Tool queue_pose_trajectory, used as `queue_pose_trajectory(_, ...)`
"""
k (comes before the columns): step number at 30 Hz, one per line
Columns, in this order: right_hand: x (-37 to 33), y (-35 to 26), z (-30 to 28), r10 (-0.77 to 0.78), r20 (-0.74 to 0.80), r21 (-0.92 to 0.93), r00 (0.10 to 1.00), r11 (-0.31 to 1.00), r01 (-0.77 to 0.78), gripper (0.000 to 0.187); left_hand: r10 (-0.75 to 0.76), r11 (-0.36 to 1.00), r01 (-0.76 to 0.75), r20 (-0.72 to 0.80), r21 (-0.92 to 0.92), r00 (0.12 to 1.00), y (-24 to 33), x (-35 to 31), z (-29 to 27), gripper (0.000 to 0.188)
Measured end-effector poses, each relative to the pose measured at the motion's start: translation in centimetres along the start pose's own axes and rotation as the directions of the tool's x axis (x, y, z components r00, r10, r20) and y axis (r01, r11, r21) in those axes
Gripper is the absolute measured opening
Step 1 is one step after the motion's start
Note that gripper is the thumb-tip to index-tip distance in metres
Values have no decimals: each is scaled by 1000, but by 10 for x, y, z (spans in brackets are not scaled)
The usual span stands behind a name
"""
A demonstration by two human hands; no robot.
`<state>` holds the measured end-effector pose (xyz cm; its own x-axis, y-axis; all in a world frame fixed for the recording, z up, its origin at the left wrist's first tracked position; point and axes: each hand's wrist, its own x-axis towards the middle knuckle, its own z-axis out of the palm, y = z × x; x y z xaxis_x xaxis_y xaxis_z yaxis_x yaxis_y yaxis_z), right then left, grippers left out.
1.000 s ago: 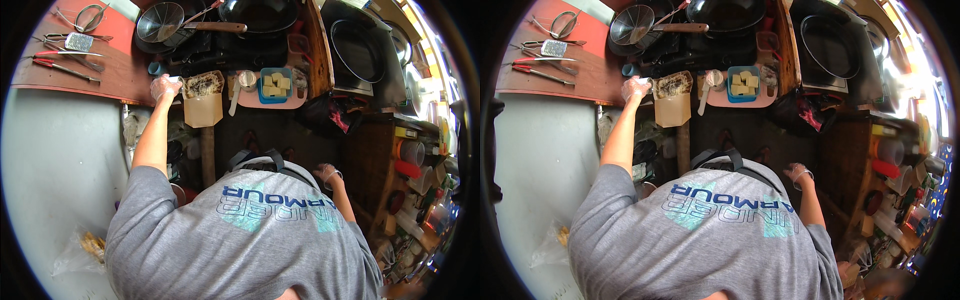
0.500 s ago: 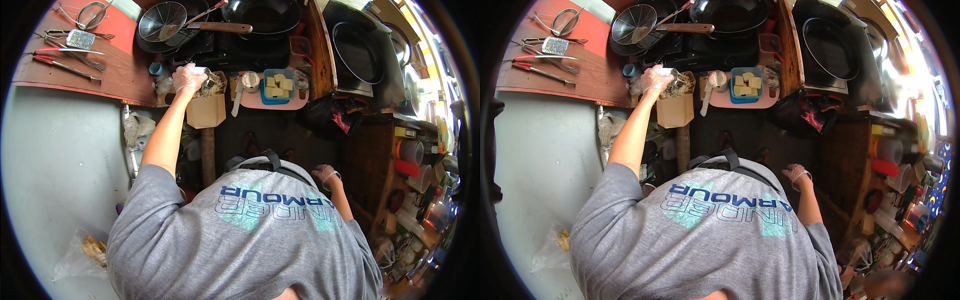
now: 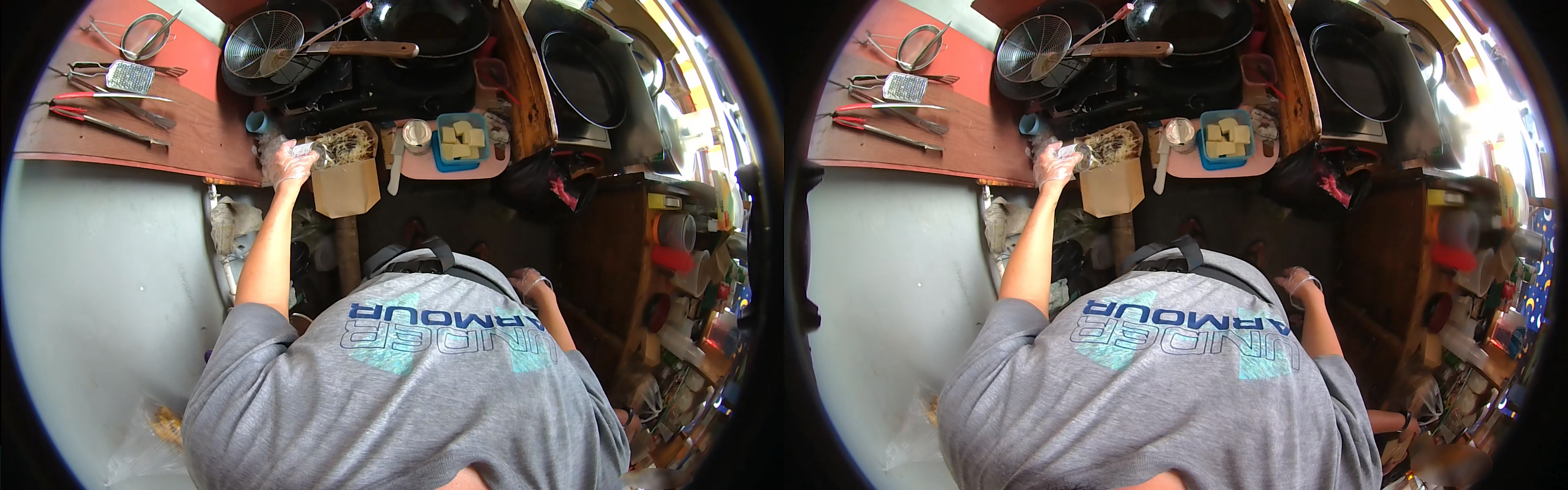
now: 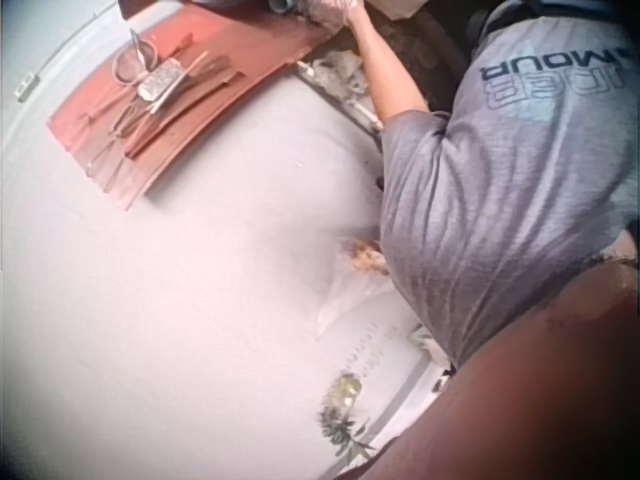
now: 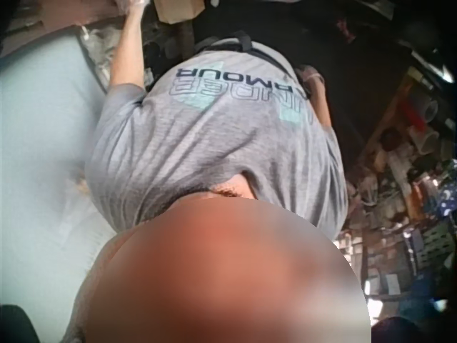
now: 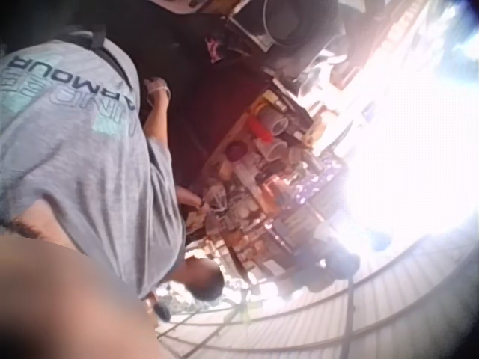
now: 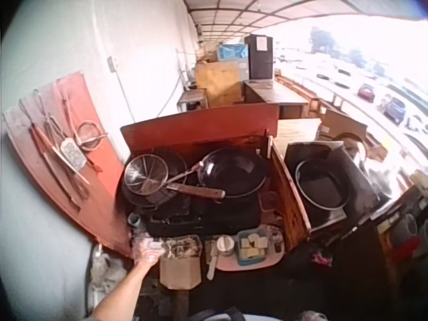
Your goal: The person assembles a takeout order by placing shredded ingredients into a cardboard box, adding a dark granular topping from a container with a pink spoon, and sprinkling a white powder from a small jar. They then close the box and secure it with a rubber band.
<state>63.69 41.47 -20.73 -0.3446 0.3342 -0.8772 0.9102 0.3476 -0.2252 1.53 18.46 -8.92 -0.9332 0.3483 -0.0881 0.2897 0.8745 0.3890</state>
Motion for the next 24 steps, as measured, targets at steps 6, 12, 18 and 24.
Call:
queue_pose_trajectory(6, 4, -27, -13, 25, -15, -23, 1000, 999, -25, 62, -80, 984, 67, -75, -168, 994, -28, 10, 9, 70)
queue_pose_trajectory(12, 5, -45, -18, -20, -56, 25, 998, 999, 22, 63, -53, 164, 383, 379, -909, 924, -70, 9, 32, 46)
queue_pose_trajectory(18, -5, -42, -20, -57, -123, 77, 991, 995, 66, 59, 86, -285, 478, 474, -831, 876, -66, -29, 44, 54)
queue_pose_trajectory(24, -48, -51, -81, -188, -238, -117, 953, 980, 164, 49, 271, -305, 343, 264, -889, 926, 16, -62, -16, 65)
